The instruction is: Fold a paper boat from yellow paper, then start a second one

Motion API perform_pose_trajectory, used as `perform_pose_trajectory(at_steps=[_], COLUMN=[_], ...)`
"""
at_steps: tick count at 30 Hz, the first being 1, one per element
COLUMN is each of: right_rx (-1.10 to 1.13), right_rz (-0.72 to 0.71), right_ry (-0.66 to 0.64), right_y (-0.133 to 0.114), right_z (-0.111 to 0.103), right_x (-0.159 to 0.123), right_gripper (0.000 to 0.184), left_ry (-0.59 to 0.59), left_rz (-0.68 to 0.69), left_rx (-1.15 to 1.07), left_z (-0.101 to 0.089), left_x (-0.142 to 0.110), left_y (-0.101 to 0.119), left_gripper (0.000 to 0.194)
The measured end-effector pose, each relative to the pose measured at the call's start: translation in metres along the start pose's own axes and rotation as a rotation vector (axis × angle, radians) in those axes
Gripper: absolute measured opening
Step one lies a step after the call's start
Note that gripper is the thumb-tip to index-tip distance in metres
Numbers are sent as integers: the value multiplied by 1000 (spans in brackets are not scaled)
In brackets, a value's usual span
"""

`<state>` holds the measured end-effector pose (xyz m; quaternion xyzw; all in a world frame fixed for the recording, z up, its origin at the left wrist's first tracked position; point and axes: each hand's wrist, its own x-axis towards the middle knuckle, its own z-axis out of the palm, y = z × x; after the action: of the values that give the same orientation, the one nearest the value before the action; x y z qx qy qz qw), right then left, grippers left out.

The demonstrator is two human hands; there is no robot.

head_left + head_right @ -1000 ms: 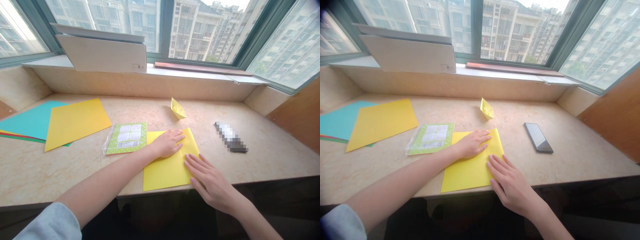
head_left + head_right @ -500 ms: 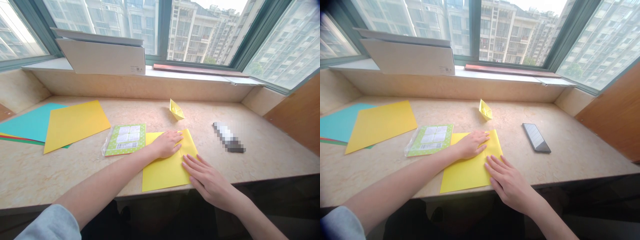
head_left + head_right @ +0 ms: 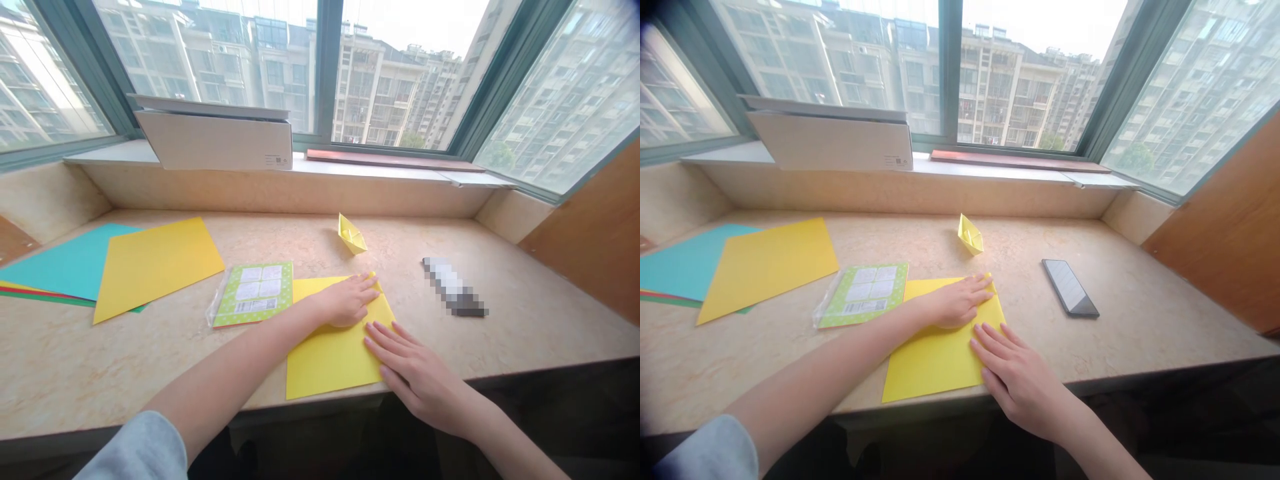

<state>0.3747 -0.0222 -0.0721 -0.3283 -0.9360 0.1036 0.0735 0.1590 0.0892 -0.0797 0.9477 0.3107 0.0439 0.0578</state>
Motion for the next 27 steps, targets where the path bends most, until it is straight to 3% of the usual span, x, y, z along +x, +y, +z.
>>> perform_pose_trajectory(at_steps=[6, 11, 14, 17, 19, 21, 24, 27], right_rx=[-49, -47, 85, 396, 619, 689, 656, 582], right_rz=[-1, 61, 93, 108, 210, 287, 234, 125], right_ry=[-1, 19, 3, 39, 219, 378, 325, 233], right_y=[-1, -18, -26, -17, 0, 23, 54, 65], right_z=[4, 11, 0, -21, -34, -41, -39, -29], right_x=[1, -10, -24, -29, -19, 1, 42, 72], right_gripper=[52, 56, 57, 40, 40, 54, 57, 54], left_ry=[26, 7, -20, -43, -57, -70, -85, -95], left_rz=[-32, -42, -43, -39, -39, -43, -55, -77], left_rx=[-9, -36, -45, -51, -55, -60, -63, -59], left_z=[5, 5, 3, 1, 1, 1, 2, 3], left_x=[5, 5, 5, 5, 5, 6, 7, 8], left_y=[0, 0, -2, -5, -6, -7, -9, -9], left_gripper=[50, 56, 56, 57, 57, 57, 58, 58])
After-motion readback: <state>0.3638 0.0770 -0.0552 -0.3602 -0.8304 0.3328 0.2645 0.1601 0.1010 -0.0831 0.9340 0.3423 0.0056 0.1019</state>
